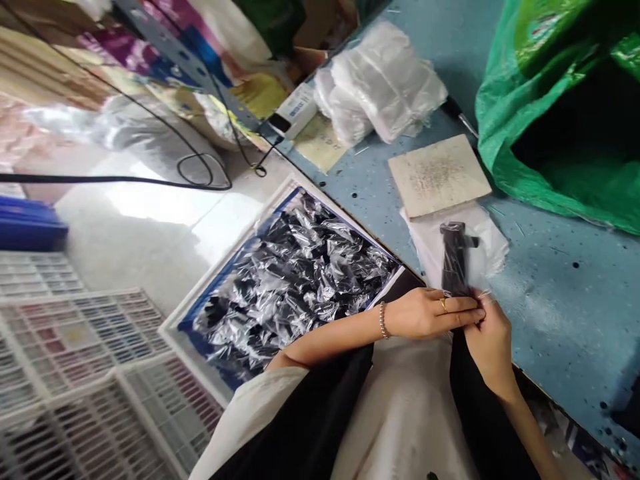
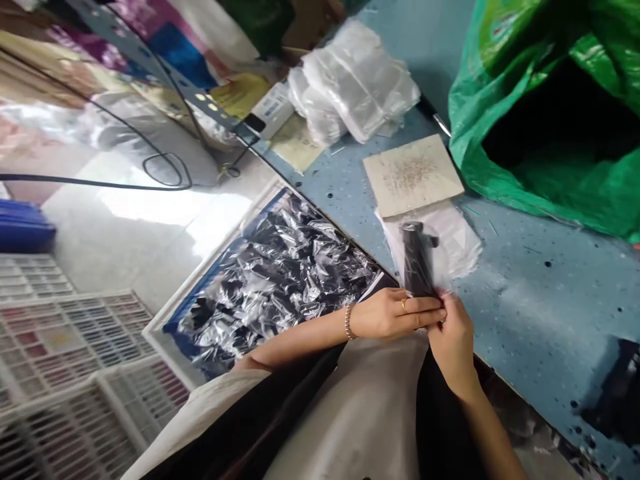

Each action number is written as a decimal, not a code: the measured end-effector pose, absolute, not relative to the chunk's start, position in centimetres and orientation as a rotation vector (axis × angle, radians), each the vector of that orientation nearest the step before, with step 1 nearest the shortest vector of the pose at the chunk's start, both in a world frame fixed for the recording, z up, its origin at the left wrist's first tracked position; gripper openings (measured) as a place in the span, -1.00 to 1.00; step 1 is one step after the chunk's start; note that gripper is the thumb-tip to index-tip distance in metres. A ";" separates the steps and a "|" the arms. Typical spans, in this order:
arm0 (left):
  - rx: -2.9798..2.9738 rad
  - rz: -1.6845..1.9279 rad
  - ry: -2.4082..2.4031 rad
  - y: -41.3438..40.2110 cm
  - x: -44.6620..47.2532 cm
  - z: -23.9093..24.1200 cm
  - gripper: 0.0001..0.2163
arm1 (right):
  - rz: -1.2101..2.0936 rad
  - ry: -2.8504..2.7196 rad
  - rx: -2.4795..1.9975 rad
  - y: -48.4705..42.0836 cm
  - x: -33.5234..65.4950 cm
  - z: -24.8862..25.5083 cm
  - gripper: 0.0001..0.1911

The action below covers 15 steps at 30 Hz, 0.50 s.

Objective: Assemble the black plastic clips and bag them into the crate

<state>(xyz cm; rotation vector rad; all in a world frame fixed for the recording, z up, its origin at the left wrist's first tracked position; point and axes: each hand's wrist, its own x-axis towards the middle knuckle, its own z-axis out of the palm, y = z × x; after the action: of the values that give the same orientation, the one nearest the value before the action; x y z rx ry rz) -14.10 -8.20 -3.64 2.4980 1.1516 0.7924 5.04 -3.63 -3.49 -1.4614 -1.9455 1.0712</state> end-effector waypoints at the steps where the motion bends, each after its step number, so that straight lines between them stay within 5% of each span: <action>1: 2.491 0.845 1.172 -9.1 -14.8 -3.2 -0.66 | 1.110 -2.075 -1.356 -3.6 4.6 -3.0 -0.80; 4: 2.319 0.980 1.410 -12.9 -18.4 -2.3 -0.70 | 1.379 -2.275 -1.071 -2.9 3.7 -2.1 -0.75; 7: 2.054 0.732 1.853 -16.7 -25.0 -4.1 -0.74 | 1.398 -2.185 -1.135 -1.6 3.4 -3.1 -0.70; 12: 1.075 -0.147 2.452 -18.7 -37.9 -14.0 -0.72 | 1.405 -1.919 -1.415 -0.5 3.5 -6.3 -0.67; 15: 0.887 -0.248 2.456 -18.1 -41.9 -19.8 -0.72 | 1.346 -1.930 -1.431 -0.7 3.5 -7.1 -0.66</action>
<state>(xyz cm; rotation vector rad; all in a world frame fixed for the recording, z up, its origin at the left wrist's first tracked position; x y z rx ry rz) -41.92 -18.12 -19.83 0.8869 2.4562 -0.2484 3.48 -0.67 -7.14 -1.4306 -1.9300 1.3464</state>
